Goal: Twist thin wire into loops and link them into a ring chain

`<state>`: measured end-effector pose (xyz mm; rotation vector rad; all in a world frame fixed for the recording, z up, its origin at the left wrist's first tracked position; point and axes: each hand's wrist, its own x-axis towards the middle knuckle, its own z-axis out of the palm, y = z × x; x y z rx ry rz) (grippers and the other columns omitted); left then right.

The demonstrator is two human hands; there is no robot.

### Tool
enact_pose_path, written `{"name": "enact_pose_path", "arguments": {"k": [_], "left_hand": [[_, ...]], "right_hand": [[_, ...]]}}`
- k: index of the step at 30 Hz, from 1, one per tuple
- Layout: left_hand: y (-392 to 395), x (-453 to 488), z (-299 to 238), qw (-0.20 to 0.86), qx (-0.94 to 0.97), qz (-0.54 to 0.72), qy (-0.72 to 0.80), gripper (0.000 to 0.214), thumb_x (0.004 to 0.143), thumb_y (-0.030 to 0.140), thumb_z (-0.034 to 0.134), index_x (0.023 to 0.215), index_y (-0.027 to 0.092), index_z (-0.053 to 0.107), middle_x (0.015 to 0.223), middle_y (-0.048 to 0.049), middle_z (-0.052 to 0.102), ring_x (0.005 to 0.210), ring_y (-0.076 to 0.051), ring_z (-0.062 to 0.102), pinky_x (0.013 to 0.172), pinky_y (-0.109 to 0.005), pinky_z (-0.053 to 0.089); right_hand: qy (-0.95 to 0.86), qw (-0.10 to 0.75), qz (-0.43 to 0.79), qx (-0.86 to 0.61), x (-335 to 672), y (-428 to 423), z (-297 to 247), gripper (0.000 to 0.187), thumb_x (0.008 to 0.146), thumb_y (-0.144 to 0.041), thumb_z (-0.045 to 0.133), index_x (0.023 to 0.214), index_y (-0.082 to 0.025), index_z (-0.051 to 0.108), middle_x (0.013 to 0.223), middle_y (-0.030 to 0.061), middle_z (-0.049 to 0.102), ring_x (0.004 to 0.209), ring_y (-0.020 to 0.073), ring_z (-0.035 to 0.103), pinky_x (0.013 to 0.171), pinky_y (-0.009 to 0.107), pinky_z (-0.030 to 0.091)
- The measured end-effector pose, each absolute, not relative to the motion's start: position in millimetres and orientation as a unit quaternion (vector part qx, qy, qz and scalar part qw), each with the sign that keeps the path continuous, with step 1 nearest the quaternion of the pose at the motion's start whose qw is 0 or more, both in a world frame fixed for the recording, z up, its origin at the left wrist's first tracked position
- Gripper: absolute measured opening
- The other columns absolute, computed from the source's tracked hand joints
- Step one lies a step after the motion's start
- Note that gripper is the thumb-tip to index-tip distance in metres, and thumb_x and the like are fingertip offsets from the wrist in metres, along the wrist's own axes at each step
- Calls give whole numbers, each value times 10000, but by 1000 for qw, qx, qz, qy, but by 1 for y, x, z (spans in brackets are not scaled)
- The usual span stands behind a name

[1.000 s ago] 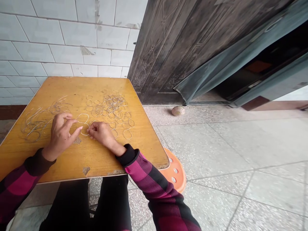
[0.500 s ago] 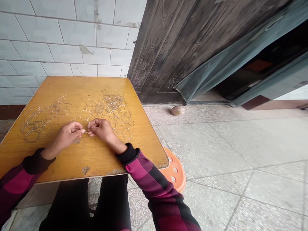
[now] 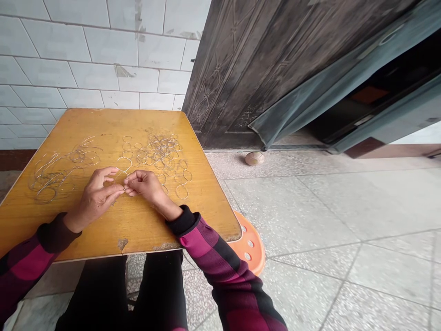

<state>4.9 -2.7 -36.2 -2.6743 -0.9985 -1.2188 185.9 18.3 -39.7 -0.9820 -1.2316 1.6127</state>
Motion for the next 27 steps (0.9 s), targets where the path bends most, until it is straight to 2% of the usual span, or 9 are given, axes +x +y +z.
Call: {"name": "enact_pose_path", "arguments": {"k": [9, 27], "left_hand": [[-3, 8, -35, 82, -851, -410, -319, 154, 838, 90, 569, 724, 169, 637, 1197, -86, 476, 1080, -234, 467, 894, -421, 461], [-6, 8, -33, 126, -846, -383, -349, 123, 842, 141, 573, 748, 183, 641, 1210, -90, 508, 1092, -255, 458, 915, -459, 430]], "right_hand": [[-525, 423, 624, -395, 187, 15, -39, 283, 655, -353, 765, 755, -157, 587, 592, -33, 625, 498, 66, 570, 511, 205, 481], [-527, 416, 615, -412, 187, 14, -38, 284, 636, -357, 771, 733, -151, 600, 582, -33, 622, 486, 63, 564, 497, 203, 488]]}}
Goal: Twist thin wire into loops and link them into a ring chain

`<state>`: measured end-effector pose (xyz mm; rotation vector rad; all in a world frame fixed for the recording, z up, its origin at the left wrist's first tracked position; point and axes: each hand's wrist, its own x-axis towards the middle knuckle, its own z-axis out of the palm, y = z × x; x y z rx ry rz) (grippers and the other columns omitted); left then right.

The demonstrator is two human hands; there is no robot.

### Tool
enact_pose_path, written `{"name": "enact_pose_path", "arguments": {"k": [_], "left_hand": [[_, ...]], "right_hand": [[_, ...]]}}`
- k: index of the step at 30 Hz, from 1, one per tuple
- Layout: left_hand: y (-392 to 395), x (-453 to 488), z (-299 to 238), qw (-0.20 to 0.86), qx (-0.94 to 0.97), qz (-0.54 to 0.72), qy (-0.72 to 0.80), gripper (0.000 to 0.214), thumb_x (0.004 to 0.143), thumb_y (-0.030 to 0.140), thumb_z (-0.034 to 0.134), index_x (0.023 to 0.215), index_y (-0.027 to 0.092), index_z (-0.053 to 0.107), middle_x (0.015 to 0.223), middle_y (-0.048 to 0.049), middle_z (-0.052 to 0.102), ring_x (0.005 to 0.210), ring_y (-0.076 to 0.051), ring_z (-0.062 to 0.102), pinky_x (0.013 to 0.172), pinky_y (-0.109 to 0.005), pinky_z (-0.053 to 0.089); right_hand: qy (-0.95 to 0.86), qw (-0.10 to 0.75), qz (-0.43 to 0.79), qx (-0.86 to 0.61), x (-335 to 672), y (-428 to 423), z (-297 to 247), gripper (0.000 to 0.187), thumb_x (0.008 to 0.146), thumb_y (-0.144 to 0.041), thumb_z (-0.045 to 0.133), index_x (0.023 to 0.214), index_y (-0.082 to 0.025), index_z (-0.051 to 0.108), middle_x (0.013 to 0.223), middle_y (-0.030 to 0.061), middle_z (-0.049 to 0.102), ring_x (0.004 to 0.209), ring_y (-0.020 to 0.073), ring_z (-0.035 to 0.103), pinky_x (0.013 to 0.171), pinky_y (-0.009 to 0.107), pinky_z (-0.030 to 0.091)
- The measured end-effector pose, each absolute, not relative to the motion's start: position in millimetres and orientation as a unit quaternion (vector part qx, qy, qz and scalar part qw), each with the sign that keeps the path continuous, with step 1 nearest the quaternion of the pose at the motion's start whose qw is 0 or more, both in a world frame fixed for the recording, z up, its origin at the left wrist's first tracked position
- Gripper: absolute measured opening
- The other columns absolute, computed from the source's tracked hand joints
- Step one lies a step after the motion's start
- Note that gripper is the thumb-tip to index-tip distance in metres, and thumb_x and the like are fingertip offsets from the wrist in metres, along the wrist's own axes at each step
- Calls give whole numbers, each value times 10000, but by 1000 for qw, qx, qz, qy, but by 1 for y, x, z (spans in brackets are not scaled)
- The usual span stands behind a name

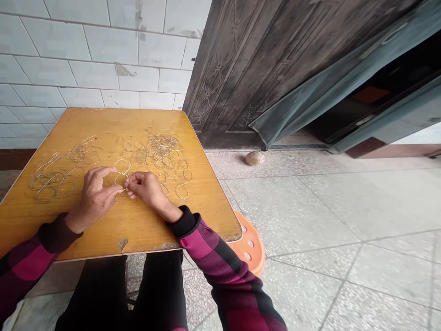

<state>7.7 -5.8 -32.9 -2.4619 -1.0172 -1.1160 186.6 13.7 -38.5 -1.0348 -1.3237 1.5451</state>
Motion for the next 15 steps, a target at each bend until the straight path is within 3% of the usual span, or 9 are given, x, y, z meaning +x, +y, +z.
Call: {"name": "enact_pose_path", "arguments": {"k": [6, 11, 15], "left_hand": [[-7, 7, -31, 89, -851, -380, -351, 80, 832, 133, 589, 839, 201, 630, 1217, -103, 521, 1108, -272, 483, 925, -485, 445], [-7, 7, -32, 64, -840, -408, -353, 257, 825, 157, 622, 1072, 202, 568, 1209, -132, 502, 1141, -277, 501, 930, -479, 467], [-3, 7, -35, 4, -806, -453, -382, 240, 828, 175, 618, 1062, 154, 569, 1057, -115, 575, 972, -222, 595, 861, -399, 508]], "right_hand": [[-515, 422, 607, -433, 186, 14, -39, 274, 622, -342, 778, 736, -153, 614, 565, -32, 624, 482, 71, 578, 500, 205, 504], [-509, 421, 602, -449, 185, 14, -37, 220, 647, -298, 762, 740, -158, 620, 564, -28, 627, 492, 73, 589, 534, 215, 515], [-515, 422, 591, -454, 185, 14, -36, 177, 670, -273, 735, 743, -160, 619, 569, -22, 629, 490, 80, 588, 536, 226, 509]]}}
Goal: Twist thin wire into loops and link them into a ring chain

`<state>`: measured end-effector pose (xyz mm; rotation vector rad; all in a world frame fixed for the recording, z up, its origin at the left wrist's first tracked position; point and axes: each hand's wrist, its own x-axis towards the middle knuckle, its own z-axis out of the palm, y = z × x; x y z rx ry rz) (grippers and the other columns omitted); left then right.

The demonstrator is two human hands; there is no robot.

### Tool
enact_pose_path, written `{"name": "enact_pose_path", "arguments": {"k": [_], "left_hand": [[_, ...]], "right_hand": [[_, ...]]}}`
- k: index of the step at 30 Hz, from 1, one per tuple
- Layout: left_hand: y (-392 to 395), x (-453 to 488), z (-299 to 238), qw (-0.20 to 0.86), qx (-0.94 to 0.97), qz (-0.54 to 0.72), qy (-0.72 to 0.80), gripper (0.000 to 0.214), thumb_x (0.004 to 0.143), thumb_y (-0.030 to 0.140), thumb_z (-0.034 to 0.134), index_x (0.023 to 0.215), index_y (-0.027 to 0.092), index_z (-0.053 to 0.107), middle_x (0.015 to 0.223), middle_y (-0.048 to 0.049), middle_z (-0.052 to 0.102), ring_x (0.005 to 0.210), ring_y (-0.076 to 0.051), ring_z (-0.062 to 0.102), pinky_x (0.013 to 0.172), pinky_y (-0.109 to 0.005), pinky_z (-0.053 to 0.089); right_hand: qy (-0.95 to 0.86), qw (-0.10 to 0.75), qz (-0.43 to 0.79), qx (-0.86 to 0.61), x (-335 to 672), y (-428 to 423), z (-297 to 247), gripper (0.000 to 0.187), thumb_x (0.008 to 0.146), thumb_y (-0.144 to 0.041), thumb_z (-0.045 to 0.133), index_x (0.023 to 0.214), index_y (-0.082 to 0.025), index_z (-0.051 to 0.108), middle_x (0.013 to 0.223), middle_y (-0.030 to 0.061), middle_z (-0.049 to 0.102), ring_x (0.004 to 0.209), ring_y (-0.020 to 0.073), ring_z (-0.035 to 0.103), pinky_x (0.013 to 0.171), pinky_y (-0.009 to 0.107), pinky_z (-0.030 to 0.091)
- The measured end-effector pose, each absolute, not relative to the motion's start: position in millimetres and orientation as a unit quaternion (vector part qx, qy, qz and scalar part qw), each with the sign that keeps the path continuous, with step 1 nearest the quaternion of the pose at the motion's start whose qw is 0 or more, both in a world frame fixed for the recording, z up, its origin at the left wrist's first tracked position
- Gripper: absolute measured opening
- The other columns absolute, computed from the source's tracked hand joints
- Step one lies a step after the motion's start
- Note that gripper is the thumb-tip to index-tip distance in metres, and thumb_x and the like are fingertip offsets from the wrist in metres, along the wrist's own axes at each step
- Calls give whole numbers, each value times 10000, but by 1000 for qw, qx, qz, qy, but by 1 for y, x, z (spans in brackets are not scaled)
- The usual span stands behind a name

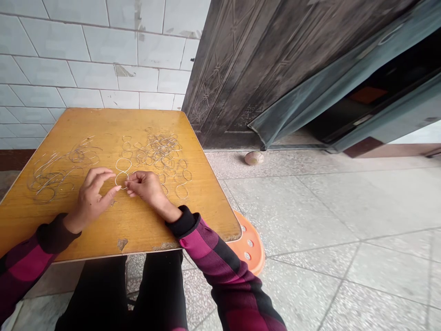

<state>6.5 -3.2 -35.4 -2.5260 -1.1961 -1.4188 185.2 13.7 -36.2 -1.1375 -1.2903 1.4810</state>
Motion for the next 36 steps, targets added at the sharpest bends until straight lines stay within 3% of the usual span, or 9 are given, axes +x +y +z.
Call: {"name": "enact_pose_path", "arguments": {"k": [3, 7, 19, 36], "left_hand": [[1, 6, -37, -88, -773, -469, -417, 131, 860, 190, 572, 982, 153, 600, 875, -55, 639, 737, -146, 622, 710, -300, 522], [4, 6, -38, -168, -741, -470, -449, 118, 861, 226, 558, 907, 159, 644, 754, -25, 677, 631, -126, 610, 597, -252, 490], [8, 7, -41, -43, -770, -446, -454, 157, 854, 205, 539, 797, 183, 684, 735, -38, 709, 656, -143, 631, 631, -263, 472], [8, 6, -44, -18, -790, -421, -445, 161, 859, 179, 523, 780, 182, 663, 725, -40, 693, 641, -145, 614, 623, -266, 455]], "right_hand": [[-538, 421, 567, -460, 185, 13, -37, 170, 697, -293, 711, 744, -161, 615, 576, -13, 631, 496, 91, 592, 530, 234, 502], [-579, 414, 534, -457, 183, 10, -36, 197, 754, -347, 650, 707, -162, 604, 583, -5, 627, 499, 92, 590, 526, 233, 501], [-599, 422, 528, -429, 177, 7, -41, 283, 771, -430, 650, 698, -164, 583, 595, -1, 624, 515, 95, 602, 515, 214, 495], [-580, 420, 555, -424, 178, 7, -39, 309, 743, -452, 685, 695, -162, 591, 586, -13, 620, 504, 84, 590, 514, 208, 505]]}}
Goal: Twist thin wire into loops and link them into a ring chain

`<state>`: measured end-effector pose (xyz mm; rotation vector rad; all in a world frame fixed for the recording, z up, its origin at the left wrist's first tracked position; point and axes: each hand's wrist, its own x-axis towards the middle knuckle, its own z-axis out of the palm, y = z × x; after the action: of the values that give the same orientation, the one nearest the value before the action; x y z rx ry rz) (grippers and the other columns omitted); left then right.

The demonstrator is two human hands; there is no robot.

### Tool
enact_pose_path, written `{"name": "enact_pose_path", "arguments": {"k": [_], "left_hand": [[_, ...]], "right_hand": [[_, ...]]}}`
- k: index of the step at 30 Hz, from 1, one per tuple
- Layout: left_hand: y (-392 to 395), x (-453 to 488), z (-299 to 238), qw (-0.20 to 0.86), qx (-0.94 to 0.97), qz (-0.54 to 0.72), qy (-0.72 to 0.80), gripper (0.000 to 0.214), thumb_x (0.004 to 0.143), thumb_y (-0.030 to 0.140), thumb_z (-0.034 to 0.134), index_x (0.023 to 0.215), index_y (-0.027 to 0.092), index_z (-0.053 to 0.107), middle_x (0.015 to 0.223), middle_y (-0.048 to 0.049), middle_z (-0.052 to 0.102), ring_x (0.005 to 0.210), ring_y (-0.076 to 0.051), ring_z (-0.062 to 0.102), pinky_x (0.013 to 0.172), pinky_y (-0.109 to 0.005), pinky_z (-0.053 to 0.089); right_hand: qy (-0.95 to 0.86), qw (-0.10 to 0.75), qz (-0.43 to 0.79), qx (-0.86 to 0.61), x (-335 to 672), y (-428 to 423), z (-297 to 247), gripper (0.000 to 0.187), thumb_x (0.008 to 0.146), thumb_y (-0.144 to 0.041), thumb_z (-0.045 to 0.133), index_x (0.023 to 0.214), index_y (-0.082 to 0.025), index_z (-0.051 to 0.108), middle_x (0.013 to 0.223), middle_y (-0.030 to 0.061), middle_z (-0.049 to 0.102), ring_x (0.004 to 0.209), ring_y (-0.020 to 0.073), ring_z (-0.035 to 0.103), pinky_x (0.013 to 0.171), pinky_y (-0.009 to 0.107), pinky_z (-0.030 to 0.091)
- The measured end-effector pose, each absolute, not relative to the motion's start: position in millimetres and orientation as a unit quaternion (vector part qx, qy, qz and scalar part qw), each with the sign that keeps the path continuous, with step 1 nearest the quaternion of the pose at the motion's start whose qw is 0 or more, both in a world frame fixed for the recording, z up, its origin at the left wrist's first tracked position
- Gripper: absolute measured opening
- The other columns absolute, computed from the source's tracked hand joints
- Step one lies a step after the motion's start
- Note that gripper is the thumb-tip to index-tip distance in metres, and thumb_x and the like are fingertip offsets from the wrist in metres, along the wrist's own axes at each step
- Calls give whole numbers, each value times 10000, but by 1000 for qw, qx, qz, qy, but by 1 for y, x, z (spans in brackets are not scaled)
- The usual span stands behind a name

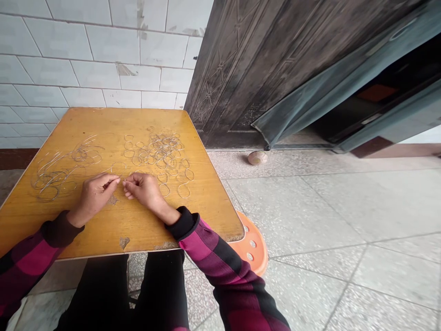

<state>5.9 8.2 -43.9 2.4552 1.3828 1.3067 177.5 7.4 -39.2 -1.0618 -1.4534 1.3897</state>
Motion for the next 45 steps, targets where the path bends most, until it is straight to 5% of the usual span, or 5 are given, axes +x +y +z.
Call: {"name": "enact_pose_path", "arguments": {"k": [22, 29, 36, 40, 45], "left_hand": [[7, 3, -39, 42, 778, 442, 445, 102, 847, 211, 564, 801, 169, 645, 678, -8, 646, 556, -108, 551, 553, -233, 424], [3, 1, -34, -106, 786, 423, 437, 142, 814, 235, 622, 938, 171, 593, 921, -75, 573, 789, -184, 588, 684, -311, 495], [6, 0, -29, -92, 777, 460, 421, 356, 776, 198, 652, 1104, 175, 517, 1162, -127, 457, 1071, -253, 533, 888, -405, 496], [12, -7, -26, -81, 762, 474, 433, 346, 769, 180, 645, 1093, 182, 522, 1158, -122, 465, 1089, -259, 527, 922, -425, 474], [23, -24, -19, -99, 729, 487, 470, 234, 775, 171, 623, 1000, 190, 562, 1094, -100, 521, 1060, -246, 535, 932, -418, 452]], "right_hand": [[-562, 424, 577, -414, 180, 9, -36, 300, 734, -442, 691, 710, -162, 584, 636, -11, 615, 516, 78, 571, 538, 235, 499], [-565, 417, 574, -421, 176, 7, -38, 293, 750, -439, 687, 714, -166, 587, 622, -15, 608, 520, 83, 577, 547, 244, 499], [-556, 446, 559, -423, 187, 12, -27, 279, 745, -425, 687, 740, -159, 602, 631, -11, 627, 527, 77, 582, 549, 230, 509], [-563, 477, 496, -459, 204, 22, -21, 236, 758, -381, 672, 733, -156, 604, 577, -19, 608, 488, 76, 558, 496, 215, 478], [-599, 419, 479, -485, 201, 30, -33, 190, 774, -320, 639, 693, -159, 581, 530, -28, 587, 438, 78, 549, 455, 201, 458]]}}
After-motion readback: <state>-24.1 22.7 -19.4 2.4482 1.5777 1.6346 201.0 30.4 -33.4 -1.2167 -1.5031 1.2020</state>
